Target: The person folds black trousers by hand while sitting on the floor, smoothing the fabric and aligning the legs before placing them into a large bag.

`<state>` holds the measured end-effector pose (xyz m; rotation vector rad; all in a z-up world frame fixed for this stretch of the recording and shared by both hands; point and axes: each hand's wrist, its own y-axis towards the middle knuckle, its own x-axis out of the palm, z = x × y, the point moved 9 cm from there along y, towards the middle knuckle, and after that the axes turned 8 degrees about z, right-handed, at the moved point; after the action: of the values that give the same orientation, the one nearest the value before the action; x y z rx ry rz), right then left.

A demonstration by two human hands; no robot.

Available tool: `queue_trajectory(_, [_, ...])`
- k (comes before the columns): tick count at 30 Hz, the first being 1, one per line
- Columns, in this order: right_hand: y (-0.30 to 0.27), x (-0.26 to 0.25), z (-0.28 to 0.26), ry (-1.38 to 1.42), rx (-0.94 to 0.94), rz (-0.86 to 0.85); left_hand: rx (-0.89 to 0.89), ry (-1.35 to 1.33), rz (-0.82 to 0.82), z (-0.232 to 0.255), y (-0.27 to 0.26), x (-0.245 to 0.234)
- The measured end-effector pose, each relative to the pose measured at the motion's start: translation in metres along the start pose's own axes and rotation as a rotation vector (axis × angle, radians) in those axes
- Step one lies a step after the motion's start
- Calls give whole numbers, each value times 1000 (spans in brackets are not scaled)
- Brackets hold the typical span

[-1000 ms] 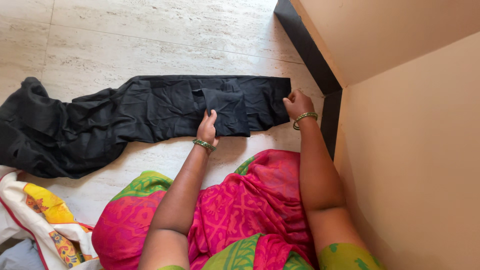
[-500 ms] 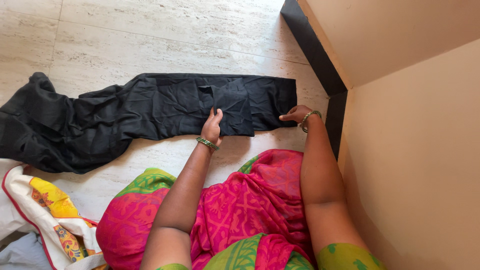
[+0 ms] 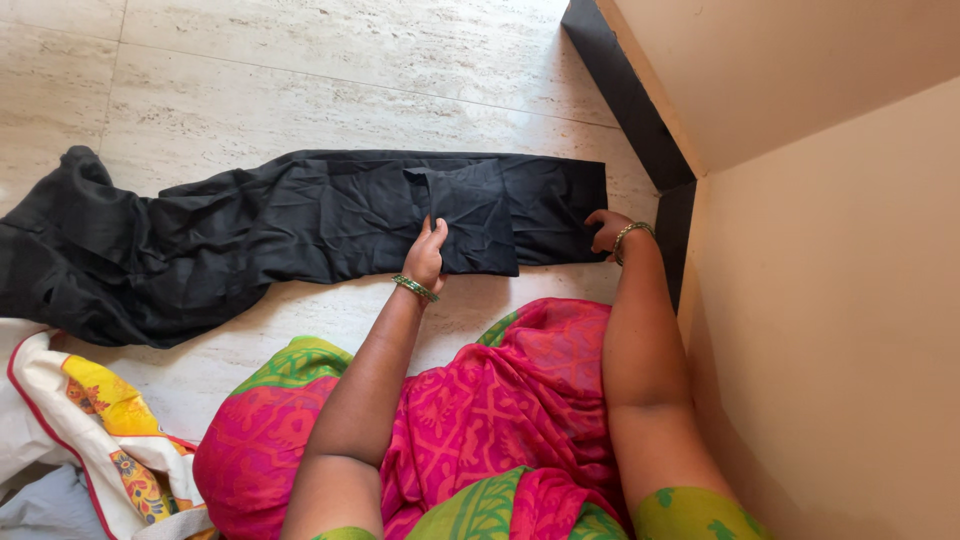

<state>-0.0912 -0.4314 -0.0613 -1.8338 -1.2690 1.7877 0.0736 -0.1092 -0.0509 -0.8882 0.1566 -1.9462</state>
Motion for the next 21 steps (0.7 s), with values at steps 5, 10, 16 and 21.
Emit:
queue_trajectory(5, [28,0,5,138,-84,55,-13,-5,0,1,-1,3])
queue_trajectory(10, [89,10,31,420,2,221,-21,-28,-17,1,-3,6])
queue_trajectory(16, [104,8,42,373,25,282,-52,-16,3,1,-5,7])
queue_trajectory(21, [81,4,30,661,8,171,27,73,-5,3,-3,10])
